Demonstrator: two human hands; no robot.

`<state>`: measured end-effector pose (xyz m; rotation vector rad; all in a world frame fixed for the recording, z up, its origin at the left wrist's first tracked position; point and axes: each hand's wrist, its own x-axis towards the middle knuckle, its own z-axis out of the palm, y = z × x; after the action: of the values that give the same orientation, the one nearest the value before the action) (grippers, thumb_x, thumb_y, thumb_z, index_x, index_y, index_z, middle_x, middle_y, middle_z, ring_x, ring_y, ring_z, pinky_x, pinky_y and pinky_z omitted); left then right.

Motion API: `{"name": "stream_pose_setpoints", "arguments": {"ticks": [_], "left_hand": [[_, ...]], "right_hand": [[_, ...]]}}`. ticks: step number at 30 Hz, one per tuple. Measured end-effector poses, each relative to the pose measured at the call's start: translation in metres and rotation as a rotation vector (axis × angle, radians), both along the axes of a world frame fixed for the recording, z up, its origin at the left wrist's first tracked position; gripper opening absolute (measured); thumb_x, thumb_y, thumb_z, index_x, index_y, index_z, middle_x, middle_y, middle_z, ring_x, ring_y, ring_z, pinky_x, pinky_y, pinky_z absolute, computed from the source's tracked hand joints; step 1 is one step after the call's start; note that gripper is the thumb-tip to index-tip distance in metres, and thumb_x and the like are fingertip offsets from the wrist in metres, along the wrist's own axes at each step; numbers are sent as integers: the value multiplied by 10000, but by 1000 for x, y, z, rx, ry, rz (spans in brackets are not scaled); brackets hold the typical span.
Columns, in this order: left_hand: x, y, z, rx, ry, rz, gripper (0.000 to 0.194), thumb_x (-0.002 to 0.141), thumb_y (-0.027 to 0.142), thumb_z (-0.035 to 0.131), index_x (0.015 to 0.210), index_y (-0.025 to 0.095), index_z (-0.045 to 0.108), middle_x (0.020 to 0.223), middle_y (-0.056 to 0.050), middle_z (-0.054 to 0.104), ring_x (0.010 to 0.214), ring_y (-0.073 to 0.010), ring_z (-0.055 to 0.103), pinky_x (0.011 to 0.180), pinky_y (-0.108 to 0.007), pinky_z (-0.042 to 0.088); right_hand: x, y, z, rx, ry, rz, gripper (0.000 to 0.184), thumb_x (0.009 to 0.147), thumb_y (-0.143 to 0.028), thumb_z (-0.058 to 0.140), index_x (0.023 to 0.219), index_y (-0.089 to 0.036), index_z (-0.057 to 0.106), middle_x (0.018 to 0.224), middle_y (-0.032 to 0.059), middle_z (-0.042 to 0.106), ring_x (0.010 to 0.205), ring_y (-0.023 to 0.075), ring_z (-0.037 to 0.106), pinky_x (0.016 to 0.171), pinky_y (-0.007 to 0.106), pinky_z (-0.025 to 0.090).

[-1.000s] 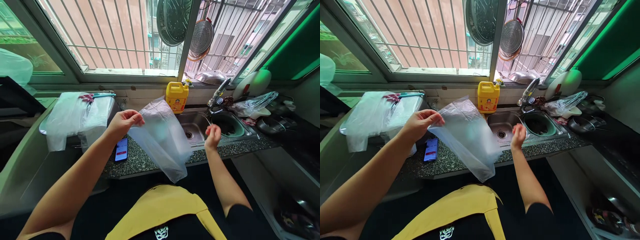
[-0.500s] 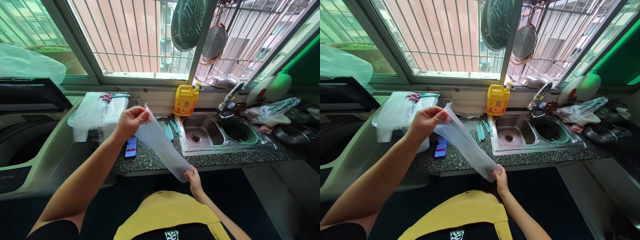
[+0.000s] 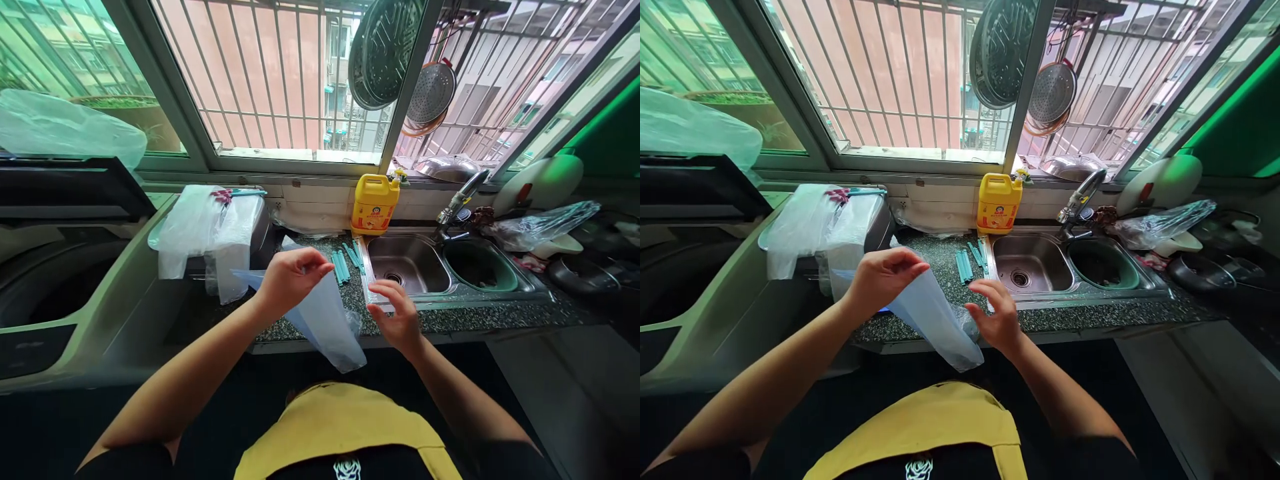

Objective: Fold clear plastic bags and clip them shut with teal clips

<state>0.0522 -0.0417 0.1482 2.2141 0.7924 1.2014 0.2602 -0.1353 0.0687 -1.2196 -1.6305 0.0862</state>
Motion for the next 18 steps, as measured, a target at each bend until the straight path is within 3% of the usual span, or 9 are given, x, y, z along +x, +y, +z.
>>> {"name": "stream_pose_setpoints", "arguments": {"ticks": [2, 4, 7, 11, 15, 18], "left_hand": [[10, -7, -2, 61, 53, 36, 274, 802, 356, 627, 617, 153, 625, 525, 9, 599, 468, -80, 475, 466, -203, 366], [18, -13, -2, 121, 84, 61, 307, 813, 367, 617, 593, 153, 611, 503, 17, 584, 452, -77, 464, 456, -204, 353], [18, -18, 1, 188, 81, 15, 288, 828, 377, 604, 640, 159, 622, 560, 7, 626, 495, -90, 521, 490, -210, 392], [-17, -17, -3, 324, -14, 14, 217, 757, 376, 694, 844, 182, 649, 792, -33, 691, 744, -153, 621, 710, -278, 487], [-66, -8, -39, 284, -333, 184, 323, 727, 419, 712, 965, 220, 627, 932, -46, 648, 901, -189, 594, 857, -350, 469], [-78, -4, -70, 20, -423, 43, 403, 713, 538, 673, 950, 216, 622, 1078, -94, 606, 1030, -233, 565, 899, -389, 461]], "right_hand": [[-24, 16, 29, 74, -82, 63, 365, 787, -448, 636, 1059, -205, 612, 1026, 101, 669, 969, 239, 619, 848, 401, 506], [-43, 26, 41, 102, -116, 57, 352, 775, -437, 652, 1026, -192, 620, 956, 96, 692, 887, 238, 637, 780, 387, 515], [-52, 31, 41, 92, -63, 24, 99, 843, -290, 586, 849, -212, 646, 747, 33, 696, 694, 182, 632, 662, 327, 495], [-40, 26, 39, 83, 28, 81, 116, 848, -194, 571, 761, -219, 642, 690, 1, 679, 672, 147, 619, 672, 296, 481], [-21, 17, 43, 36, 138, 114, 113, 854, -195, 570, 787, -216, 659, 736, 9, 678, 701, 140, 619, 676, 290, 490], [-10, 10, 48, -10, 240, 129, 109, 857, -216, 573, 803, -215, 668, 756, 13, 679, 719, 145, 625, 684, 297, 501]]}}
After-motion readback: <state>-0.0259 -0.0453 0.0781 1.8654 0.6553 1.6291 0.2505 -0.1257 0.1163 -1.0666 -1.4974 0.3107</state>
